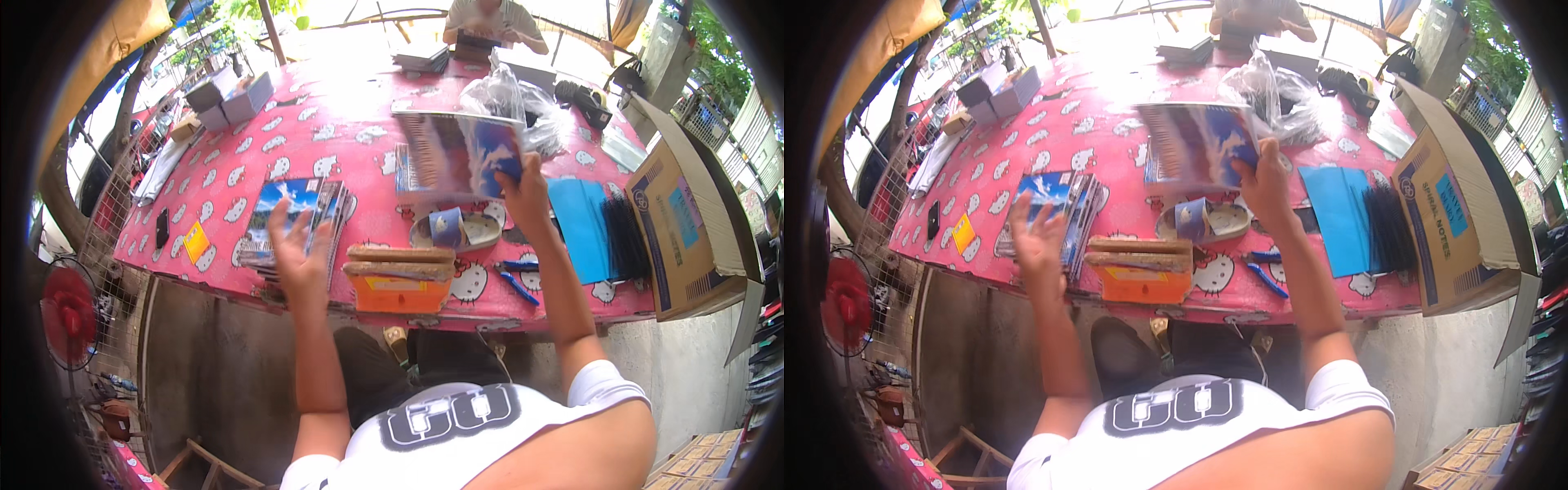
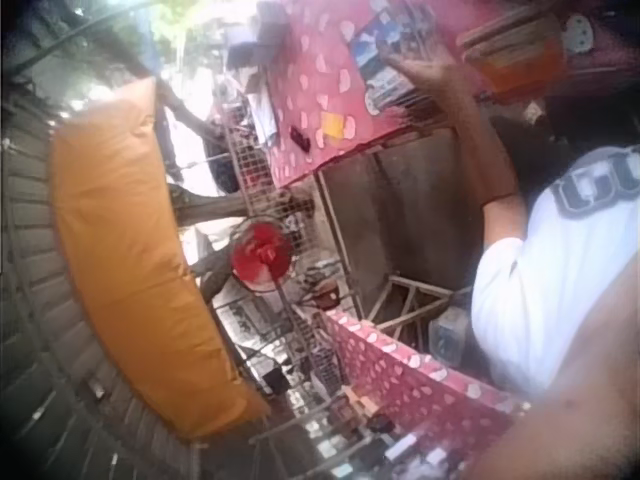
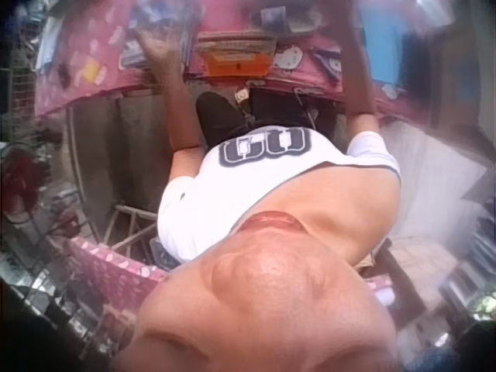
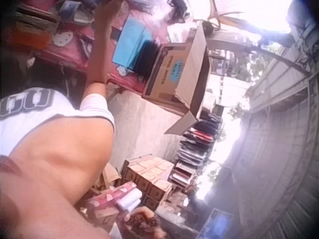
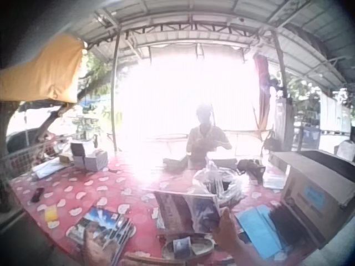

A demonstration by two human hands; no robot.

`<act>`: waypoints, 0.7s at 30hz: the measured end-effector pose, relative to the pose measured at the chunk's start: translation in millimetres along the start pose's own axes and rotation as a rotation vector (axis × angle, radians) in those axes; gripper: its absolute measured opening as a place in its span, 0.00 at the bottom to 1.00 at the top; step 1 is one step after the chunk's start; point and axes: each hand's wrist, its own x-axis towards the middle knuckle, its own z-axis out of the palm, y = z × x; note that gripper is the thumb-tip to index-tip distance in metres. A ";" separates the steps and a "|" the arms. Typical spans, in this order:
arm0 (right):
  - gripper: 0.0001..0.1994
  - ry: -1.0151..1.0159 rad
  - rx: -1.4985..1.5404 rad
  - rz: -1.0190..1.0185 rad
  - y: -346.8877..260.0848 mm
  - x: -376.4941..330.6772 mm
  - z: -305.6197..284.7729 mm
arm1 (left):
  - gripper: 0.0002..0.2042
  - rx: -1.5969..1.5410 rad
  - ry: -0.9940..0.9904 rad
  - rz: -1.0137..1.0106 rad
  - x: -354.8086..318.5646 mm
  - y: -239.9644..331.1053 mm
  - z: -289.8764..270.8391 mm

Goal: The person binds multiple notebooks by sliding spiral binding coils onto their edges and using blue shears to trim the ends of the coils.

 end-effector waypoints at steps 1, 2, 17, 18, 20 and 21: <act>0.21 0.013 0.158 -0.026 -12.6 -24.1 -0.7 | 0.22 0.122 -0.116 0.042 -2.6 1.0 11.9; 0.21 -0.035 0.395 -0.073 -14.5 -46.5 6.5 | 0.20 0.238 -0.240 0.080 -3.7 2.3 21.9; 0.32 -0.360 0.302 -0.140 -13.6 -127.7 -10.7 | 0.43 0.114 -0.143 -0.272 -29.1 -29.1 -16.0; 0.33 -0.466 0.596 0.092 -42.9 -123.5 -37.0 | 0.43 0.067 -0.099 -0.270 -31.8 -30.5 -19.8; 0.32 -0.606 1.319 0.215 -103.5 -130.8 -80.6 | 0.45 -0.001 -0.026 -0.278 -38.7 -32.7 -24.9; 0.32 -0.754 1.492 0.077 -118.0 -133.3 -92.7 | 0.44 -0.009 -0.015 -0.259 -40.4 -28.8 -25.8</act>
